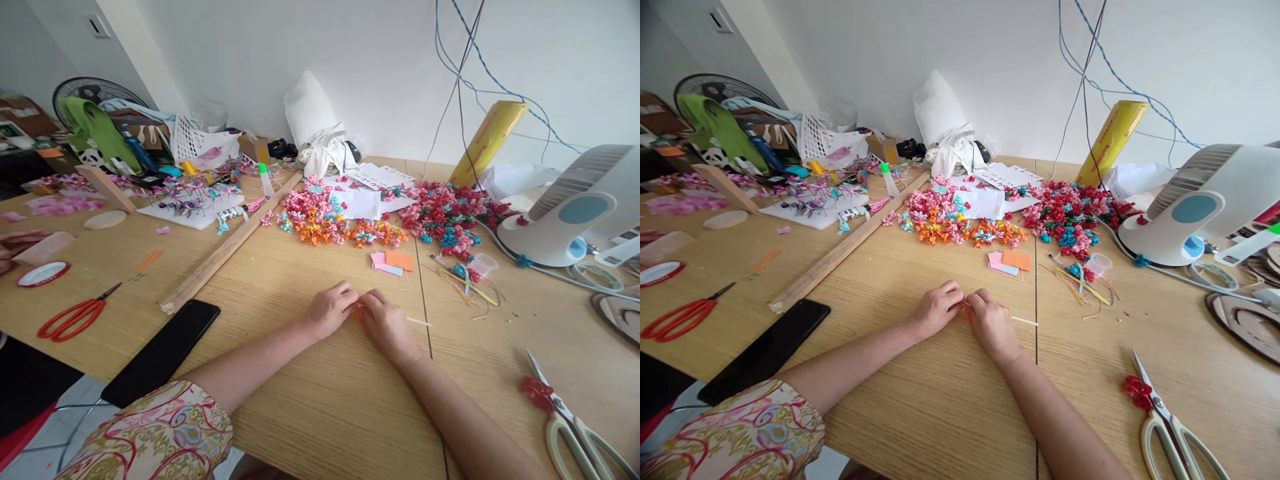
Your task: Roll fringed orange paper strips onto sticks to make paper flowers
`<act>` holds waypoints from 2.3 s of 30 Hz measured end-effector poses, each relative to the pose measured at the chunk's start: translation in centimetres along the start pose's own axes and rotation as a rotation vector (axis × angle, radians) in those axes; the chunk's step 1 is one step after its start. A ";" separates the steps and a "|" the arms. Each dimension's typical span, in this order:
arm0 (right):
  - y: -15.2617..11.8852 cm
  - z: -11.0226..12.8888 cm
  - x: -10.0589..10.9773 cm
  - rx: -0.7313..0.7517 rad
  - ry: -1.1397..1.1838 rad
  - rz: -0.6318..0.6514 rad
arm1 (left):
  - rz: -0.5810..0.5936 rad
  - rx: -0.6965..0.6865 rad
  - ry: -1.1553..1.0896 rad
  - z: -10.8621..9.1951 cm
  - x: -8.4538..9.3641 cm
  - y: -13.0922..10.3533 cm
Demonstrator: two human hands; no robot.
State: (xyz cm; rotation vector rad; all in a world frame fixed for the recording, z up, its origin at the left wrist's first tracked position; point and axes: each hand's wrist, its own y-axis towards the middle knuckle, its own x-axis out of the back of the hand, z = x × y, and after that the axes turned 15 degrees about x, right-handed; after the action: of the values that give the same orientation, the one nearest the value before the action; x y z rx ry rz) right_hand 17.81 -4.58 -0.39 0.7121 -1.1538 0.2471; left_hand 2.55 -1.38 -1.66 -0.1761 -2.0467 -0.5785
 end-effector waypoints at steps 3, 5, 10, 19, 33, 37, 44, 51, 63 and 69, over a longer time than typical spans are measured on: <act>0.0 0.0 0.0 -0.004 0.002 0.012 | 0.008 -0.001 0.007 0.0 0.0 -0.1; -0.1 -0.1 -0.1 -0.002 -0.021 0.024 | 0.011 0.000 0.004 -0.1 0.0 -0.1; -0.3 -0.1 -0.2 0.021 -0.085 0.058 | 0.023 0.005 0.002 -0.1 0.0 -0.1; -0.3 -0.1 0.0 0.093 -0.168 0.102 | 0.024 0.000 -0.015 -0.1 0.0 -0.1; -0.2 -0.2 -0.3 0.054 -0.069 0.050 | 0.044 0.026 -0.014 0.0 0.0 -0.2; -0.2 -0.3 -0.2 0.069 -0.101 0.071 | 0.052 0.043 -0.030 0.0 0.0 -0.1; -0.2 -0.3 -0.1 0.098 -0.169 0.112 | 0.049 0.035 -0.068 -0.1 0.0 -0.1; -0.3 -0.3 -0.3 0.113 -0.172 0.105 | 0.059 0.055 -0.107 -0.3 0.2 -0.1; -0.2 -0.3 -0.5 0.119 -0.215 0.134 | 0.065 0.017 -0.093 0.2 -0.3 0.0; -0.1 0.1 -0.2 0.050 -0.237 0.134 | 0.027 -0.002 -0.014 0.2 -0.2 0.1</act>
State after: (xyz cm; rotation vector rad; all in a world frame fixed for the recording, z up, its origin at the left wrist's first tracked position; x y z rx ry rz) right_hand 17.75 -4.65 -0.55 0.7220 -1.4276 0.3114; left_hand 2.58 -1.16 -1.89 -0.2097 -2.0544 -0.5638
